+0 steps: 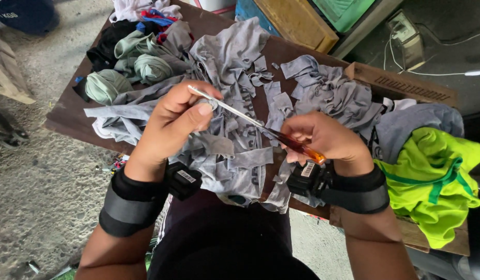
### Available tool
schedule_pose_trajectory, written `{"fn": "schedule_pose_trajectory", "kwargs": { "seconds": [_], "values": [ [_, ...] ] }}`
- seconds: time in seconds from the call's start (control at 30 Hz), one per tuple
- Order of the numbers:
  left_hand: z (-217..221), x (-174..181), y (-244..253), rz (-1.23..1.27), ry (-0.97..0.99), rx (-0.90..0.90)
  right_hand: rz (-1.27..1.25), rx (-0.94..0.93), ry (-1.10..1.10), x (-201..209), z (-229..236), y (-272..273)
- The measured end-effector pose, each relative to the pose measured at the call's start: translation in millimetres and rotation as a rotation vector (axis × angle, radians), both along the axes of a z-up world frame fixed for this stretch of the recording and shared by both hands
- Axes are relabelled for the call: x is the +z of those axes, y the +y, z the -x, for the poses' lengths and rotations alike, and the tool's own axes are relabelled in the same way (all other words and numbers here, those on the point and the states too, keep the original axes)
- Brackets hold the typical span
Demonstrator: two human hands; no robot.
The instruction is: The person cuts strips from a piece of grey fabric by aligning the fabric edges, then holding the fabric with one hand and cutting it with scissors in the other, repeating the process several times. The fabric is straightened by hand between cuts.
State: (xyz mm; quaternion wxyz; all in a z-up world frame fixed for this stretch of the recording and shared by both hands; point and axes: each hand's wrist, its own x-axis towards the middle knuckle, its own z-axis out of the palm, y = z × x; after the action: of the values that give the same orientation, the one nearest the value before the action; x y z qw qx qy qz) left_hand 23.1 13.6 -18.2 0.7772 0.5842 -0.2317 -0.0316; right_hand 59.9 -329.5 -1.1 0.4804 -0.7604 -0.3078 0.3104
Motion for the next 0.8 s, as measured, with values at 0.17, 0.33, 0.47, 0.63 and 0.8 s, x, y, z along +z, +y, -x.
{"fn": "schedule_pose_trajectory", "kwargs": {
  "seconds": [0.17,0.33,0.47,0.63,0.8],
  "values": [
    [1.0,10.0,0.3,-0.011,0.008,-0.001,0.016,-0.022,0.042,4.2,4.2,10.1],
    [2.5,16.8,-2.5,-0.072,0.055,-0.045,0.069,0.002,-0.07,6.1,4.4,20.3],
    [1.3,15.0,-2.0,-0.074,0.063,-0.022,0.019,-0.009,-0.092,-1.3,4.3,18.6],
    [1.4,13.7,-5.2,-0.094,0.014,-0.01,0.101,-0.078,-0.074,-6.8,5.6,17.8],
    [-4.0,29.4,-28.7,-0.454,-0.083,0.306,-0.201,-0.153,-0.025,-2.1,11.4,14.4]
  ]
}}
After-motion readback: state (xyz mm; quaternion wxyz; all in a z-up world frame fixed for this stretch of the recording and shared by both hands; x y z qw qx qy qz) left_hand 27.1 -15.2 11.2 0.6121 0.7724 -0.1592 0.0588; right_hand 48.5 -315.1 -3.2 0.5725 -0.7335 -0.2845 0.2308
